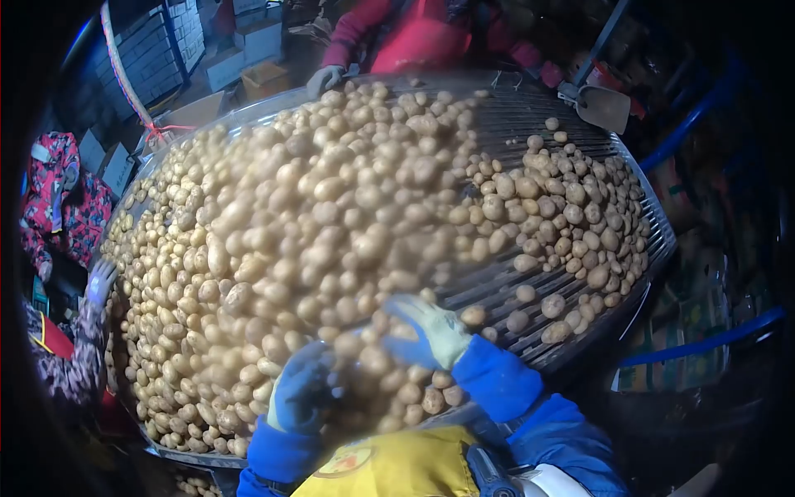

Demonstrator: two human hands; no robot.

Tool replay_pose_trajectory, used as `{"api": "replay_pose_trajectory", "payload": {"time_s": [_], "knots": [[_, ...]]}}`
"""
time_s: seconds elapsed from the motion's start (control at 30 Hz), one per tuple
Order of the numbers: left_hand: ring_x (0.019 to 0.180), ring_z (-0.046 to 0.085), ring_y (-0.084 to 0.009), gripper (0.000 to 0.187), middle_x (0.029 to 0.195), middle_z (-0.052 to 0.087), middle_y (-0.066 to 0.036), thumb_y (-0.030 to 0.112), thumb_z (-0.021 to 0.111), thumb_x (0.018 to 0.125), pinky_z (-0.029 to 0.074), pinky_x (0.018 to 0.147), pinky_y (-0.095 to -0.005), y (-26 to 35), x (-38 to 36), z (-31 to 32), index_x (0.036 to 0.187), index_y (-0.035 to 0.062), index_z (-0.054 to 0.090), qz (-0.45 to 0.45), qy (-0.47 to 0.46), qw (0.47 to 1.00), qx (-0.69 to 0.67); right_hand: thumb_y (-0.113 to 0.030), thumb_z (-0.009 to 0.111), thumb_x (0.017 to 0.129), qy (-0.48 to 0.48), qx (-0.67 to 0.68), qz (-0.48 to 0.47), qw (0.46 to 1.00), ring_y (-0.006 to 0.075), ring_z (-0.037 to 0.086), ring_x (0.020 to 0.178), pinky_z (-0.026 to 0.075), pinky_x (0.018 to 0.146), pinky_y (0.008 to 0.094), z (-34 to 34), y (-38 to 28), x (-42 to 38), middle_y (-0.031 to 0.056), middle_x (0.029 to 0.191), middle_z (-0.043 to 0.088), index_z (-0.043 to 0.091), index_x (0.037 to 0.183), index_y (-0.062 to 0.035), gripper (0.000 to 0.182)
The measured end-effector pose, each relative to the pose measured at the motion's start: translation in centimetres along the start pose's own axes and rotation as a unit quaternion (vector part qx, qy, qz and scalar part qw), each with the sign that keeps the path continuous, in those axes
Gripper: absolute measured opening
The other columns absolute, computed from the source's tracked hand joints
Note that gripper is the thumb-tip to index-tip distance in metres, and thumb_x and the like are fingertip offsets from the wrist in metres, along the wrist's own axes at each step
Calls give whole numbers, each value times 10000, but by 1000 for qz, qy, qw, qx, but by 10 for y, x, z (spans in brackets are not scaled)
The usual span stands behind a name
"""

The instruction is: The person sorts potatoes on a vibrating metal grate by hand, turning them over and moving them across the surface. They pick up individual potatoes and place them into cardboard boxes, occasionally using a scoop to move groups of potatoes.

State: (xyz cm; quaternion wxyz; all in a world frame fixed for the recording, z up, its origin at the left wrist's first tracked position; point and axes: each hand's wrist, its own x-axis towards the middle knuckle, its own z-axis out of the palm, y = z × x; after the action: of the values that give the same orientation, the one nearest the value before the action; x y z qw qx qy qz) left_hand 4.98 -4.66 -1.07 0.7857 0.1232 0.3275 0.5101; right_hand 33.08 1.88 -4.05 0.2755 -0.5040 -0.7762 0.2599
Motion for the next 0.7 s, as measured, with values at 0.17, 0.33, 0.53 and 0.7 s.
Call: {"api": "replay_pose_trajectory", "payload": {"time_s": [0.17,0.33,0.53,0.7], "knots": [[644,584,-148,393,825,655,21,450,589,1093,486,548,-338,2,2,-24,1295,126,684,-83,75,993,36,-343,819,960,15,170,187,967,239,705,1134,583,977,379,-44,21,14,144,1365,709,641,1453,-71,591],[395,352,-153,470,542,422,49,525,425,1147,303,375,-333,6,4,-15,1050,147,688,-125,83,988,-45,-325,803,957,90,165,241,952,295,719,1146,575,1014,410,-78,136,67,168,1334,724,642,1456,-89,575],[358,308,-159,504,499,375,40,506,382,1162,273,340,-333,7,9,-17,991,125,663,-131,62,987,-64,-128,705,918,19,-195,105,975,333,680,1226,557,1049,414,-69,143,92,154,1401,675,680,1384,-87,469],[344,350,-171,618,483,389,18,523,321,1170,314,342,-318,6,19,-14,785,119,586,-146,-1,986,-75,-38,651,981,-80,35,249,964,279,735,1061,605,884,373,-87,73,85,142,1273,699,698,1328,-38,350]]}}
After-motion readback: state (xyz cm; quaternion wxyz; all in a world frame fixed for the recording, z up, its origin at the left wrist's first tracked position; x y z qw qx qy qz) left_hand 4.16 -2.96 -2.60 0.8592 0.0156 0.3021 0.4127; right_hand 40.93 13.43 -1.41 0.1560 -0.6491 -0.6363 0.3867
